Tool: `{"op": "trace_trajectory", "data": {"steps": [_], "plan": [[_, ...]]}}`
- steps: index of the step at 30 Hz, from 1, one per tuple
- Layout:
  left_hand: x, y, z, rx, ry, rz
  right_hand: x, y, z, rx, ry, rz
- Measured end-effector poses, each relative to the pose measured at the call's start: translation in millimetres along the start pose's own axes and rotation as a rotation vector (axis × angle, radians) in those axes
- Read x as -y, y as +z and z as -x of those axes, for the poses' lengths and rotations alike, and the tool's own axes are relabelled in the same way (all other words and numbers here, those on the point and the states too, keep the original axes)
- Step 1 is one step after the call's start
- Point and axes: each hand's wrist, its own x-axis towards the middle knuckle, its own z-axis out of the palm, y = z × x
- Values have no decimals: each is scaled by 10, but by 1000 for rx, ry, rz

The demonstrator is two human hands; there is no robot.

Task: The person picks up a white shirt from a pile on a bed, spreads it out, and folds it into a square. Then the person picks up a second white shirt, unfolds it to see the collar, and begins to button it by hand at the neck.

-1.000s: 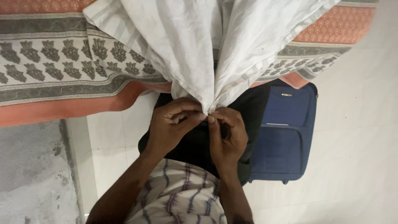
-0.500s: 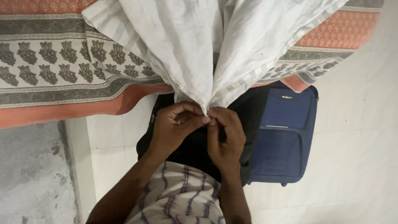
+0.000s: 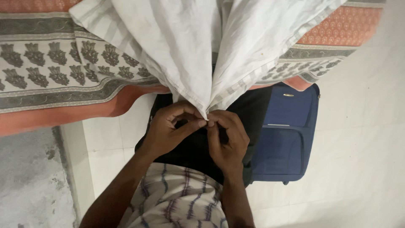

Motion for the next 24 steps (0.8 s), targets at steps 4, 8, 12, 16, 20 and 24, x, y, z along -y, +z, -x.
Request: {"op": "trace_trajectory", "data": {"steps": [4,8,12,16,20,24], "plan": [[-68,-72,22,0,79,-26,52,43,-33,52,19,-23],[-136,-13,29,-37,161,-300,25,75,-29,13,76,16],[-170,124,-36,-15,185,-193,10,51,-23,-58,117,88],[-180,112,-33,-9,132,-104,25,60,-46,-79,118,142],[-147,19,15,40,84,15,25,73,-15,-62,138,133],[-117,-27,32,56,6,120,-57,-6,25,15,285,-128]]}}
